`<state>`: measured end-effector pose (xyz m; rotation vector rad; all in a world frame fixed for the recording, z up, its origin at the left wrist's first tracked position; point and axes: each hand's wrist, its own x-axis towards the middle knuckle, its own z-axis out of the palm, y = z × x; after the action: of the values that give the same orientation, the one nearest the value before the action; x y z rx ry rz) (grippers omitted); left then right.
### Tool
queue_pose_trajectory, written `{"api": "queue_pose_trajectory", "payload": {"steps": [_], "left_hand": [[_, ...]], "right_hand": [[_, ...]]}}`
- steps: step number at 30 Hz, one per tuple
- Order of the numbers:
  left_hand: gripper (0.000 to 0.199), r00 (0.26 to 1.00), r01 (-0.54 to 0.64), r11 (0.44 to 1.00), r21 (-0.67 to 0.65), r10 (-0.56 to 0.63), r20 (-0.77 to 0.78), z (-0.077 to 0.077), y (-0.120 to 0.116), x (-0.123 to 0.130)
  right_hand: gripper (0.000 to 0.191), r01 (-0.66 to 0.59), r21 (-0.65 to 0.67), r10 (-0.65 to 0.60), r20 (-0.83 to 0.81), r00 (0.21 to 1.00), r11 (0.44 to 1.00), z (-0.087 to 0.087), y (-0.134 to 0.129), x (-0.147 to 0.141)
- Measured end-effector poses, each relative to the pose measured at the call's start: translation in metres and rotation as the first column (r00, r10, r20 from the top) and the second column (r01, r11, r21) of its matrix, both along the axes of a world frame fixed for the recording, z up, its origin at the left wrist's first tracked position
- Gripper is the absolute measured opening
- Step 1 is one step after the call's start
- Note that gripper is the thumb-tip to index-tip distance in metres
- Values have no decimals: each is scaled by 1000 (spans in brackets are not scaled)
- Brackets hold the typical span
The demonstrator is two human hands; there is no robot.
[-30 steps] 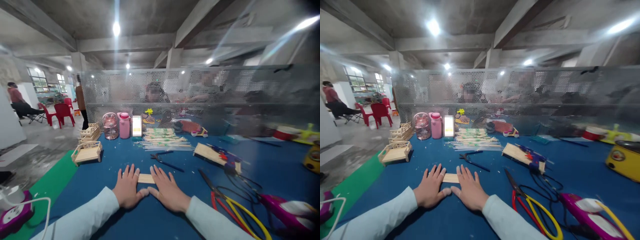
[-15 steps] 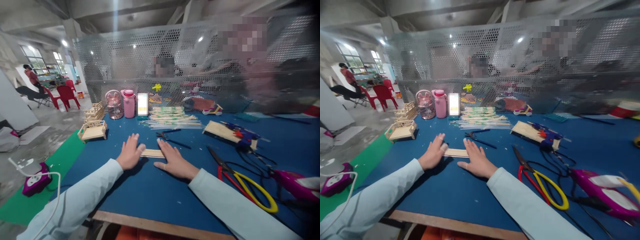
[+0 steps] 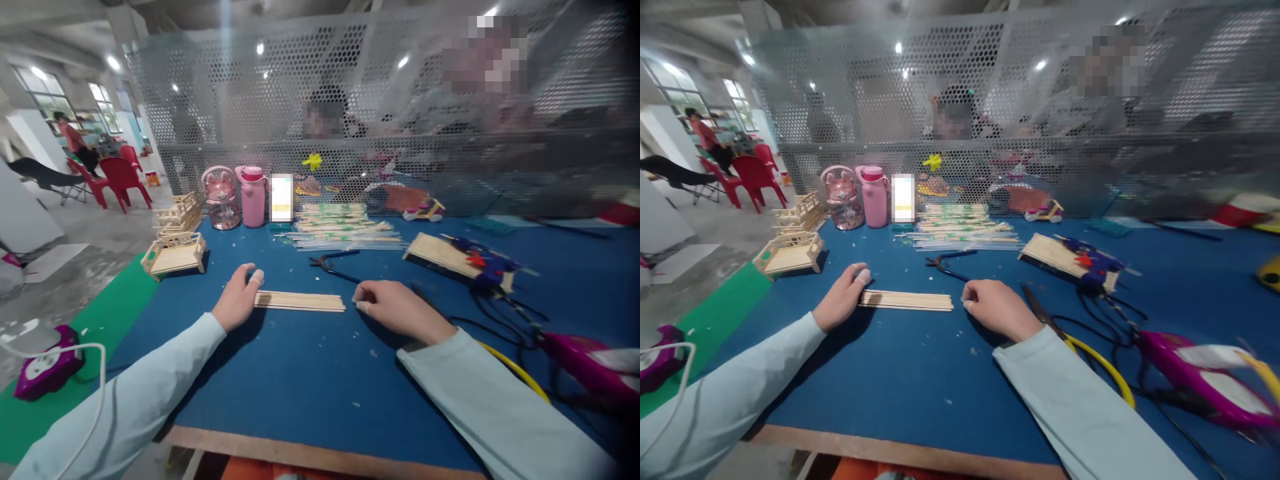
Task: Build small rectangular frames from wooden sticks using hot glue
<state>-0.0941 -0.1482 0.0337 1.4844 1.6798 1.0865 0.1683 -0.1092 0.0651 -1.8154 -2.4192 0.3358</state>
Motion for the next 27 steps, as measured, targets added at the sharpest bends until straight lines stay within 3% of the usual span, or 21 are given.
{"api": "queue_pose_trajectory", "payload": {"steps": [2,4,6,8,11,13,16,19,22,24,27], "left_hand": [[50,967,23,1000,-13,-26,-253,-1,-11,7],[50,885,101,995,-26,-101,-454,1,-14,3],[40,787,189,982,-18,-162,-596,6,-6,-13],[32,688,180,979,-100,-198,-698,12,7,-35],[22,657,205,958,-201,-287,-697,17,22,-61],[18,655,188,961,-201,-275,-704,19,23,-67],[17,647,165,972,-168,-235,-725,23,13,-57],[12,640,258,943,-212,-331,-693,23,2,-40],[8,664,259,947,-189,-317,-678,19,-3,-29],[10,673,233,958,-167,-283,-683,17,-4,-25],[9,708,209,975,-81,-208,-674,18,-7,-18]], "right_hand": [[8,-21,-32,20,-5,1000,999,0,-2,2],[8,-47,-55,46,-16,999,997,-2,-4,0],[9,-62,-61,60,-25,998,996,-2,-6,-2],[10,-65,-61,64,-28,998,996,-2,-6,-4],[9,-66,-70,64,-23,998,995,-2,-6,-4],[8,-61,-72,60,-15,998,996,-2,-6,-4],[8,-66,-66,65,-12,998,996,-4,-7,-7],[9,-78,-62,77,-15,997,995,-5,-8,-10],[8,-92,-64,89,-40,995,994,-7,-5,-7],[7,-97,-72,88,-116,989,993,-6,-2,-3],[8,-99,-126,40,-407,913,987,-2,0,1]]}}
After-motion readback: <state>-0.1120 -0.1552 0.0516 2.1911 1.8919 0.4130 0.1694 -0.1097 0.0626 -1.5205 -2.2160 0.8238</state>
